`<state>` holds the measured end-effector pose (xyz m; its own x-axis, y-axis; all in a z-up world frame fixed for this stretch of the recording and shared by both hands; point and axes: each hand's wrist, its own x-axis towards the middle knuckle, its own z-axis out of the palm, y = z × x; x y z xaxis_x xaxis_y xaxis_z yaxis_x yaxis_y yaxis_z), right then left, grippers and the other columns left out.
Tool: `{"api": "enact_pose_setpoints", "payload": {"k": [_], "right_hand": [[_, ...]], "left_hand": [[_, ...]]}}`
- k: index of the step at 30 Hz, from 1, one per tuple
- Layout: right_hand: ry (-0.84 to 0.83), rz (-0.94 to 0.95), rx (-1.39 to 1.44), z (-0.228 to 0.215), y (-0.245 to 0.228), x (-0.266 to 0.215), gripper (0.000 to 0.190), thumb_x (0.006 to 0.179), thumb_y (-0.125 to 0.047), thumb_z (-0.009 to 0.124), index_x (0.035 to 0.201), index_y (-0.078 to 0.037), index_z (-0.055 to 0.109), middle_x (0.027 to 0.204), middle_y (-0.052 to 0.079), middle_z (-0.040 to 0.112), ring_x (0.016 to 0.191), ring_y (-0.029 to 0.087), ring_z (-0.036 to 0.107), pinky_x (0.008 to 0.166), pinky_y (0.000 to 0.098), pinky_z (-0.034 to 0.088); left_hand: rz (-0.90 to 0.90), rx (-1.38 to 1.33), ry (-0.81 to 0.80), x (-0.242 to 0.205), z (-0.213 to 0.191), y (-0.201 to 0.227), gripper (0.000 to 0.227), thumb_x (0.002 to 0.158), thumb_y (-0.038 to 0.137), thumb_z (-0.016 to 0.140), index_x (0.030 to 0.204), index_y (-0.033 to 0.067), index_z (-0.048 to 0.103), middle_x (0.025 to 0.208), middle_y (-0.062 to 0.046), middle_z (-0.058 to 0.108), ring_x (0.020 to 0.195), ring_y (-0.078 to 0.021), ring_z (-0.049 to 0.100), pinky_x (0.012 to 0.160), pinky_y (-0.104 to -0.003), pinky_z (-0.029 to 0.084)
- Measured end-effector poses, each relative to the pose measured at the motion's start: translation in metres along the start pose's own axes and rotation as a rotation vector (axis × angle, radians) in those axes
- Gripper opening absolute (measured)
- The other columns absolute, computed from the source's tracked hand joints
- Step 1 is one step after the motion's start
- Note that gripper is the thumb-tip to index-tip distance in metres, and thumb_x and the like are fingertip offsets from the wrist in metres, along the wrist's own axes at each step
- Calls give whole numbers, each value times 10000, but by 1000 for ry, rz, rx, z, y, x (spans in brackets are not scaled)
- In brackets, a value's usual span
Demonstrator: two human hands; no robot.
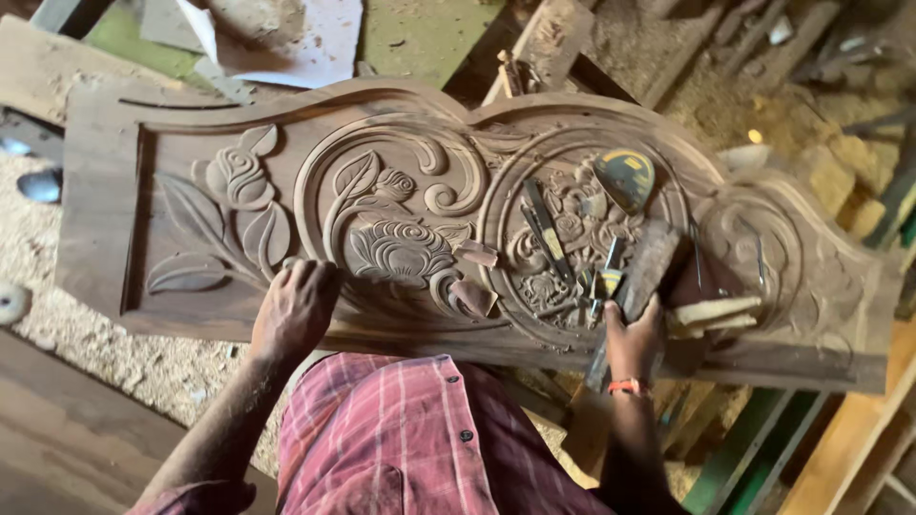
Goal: The person carves a floral design into a wooden panel using a chisel and mallet, then smooths the surface with sandpaper. The hands are visible throughout, working on the ornate relief pattern.
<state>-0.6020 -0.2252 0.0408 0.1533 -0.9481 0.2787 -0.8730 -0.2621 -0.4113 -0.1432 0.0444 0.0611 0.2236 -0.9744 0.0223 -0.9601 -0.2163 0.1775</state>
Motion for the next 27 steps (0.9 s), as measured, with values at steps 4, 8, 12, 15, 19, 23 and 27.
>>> {"api": "enact_pose_setpoints", "payload": {"k": [4, 8, 12, 15, 19, 23, 27], "right_hand": [[-92, 232, 158, -18, -16, -6, 582, 925, -312, 765, 1321, 83, 603, 1100, 251, 664, 969, 381, 652, 846, 460, 512], [-221, 588, 840, -68, -65, 4, 340, 992, -265, 670, 1185, 9, 612, 893, 90, 630, 751, 176, 598, 673, 326, 478], [-519, 390, 1109, -95, -127, 40, 363, 881, -170, 668, 1202, -30, 575, 1016, 37, 653, 862, 142, 637, 776, 292, 541], [-669, 330, 957, -91, -164, 73, 401, 853, -113, 697, 1218, -15, 560, 1043, 70, 635, 871, 174, 639, 803, 314, 539], [-703, 67, 718, -65, -221, 108, 653, 923, -12, 717, 1523, 39, 466, 1279, 14, 607, 1121, 86, 598, 1020, 246, 489], [-755, -342, 505, -42, -274, 138, 765, 1027, -77, 760, 1639, 69, 325, 1359, 63, 629, 1109, 94, 633, 988, 236, 525], [-730, -685, 442, -23, -312, 163, 697, 1043, -96, 767, 1598, 29, 364, 1441, 134, 632, 1221, 141, 670, 1038, 285, 568]], "left_hand": [[-254, -348, 318, 14, -12, 6, 121, 1019, 15, 606, 1133, 58, 599, 1063, -121, 622, 964, -267, 590, 856, -403, 498], [-472, -920, 460, 59, -22, 3, 155, 1081, 77, 621, 1068, -3, 489, 969, -116, 657, 836, -236, 623, 789, -395, 513], [-140, -612, 469, 137, -22, -15, 243, 917, 27, 789, 1006, 66, 566, 812, -159, 671, 782, -286, 637, 709, -382, 535], [-77, -1141, 529, 192, -10, -13, 313, 1022, 35, 727, 1232, -24, 502, 1011, -160, 716, 923, -256, 750, 808, -346, 605], [-82, -1011, 565, 228, 4, -8, 205, 964, 35, 721, 1131, 9, 606, 951, -164, 750, 851, -299, 773, 741, -403, 625], [-203, -853, 474, 231, 17, -2, 205, 961, 127, 775, 1044, 7, 632, 836, -187, 715, 729, -366, 716, 604, -454, 567], [-196, -755, 530, 234, 22, 4, 99, 958, 66, 714, 993, -1, 651, 770, -175, 691, 652, -329, 686, 543, -441, 525]]}}
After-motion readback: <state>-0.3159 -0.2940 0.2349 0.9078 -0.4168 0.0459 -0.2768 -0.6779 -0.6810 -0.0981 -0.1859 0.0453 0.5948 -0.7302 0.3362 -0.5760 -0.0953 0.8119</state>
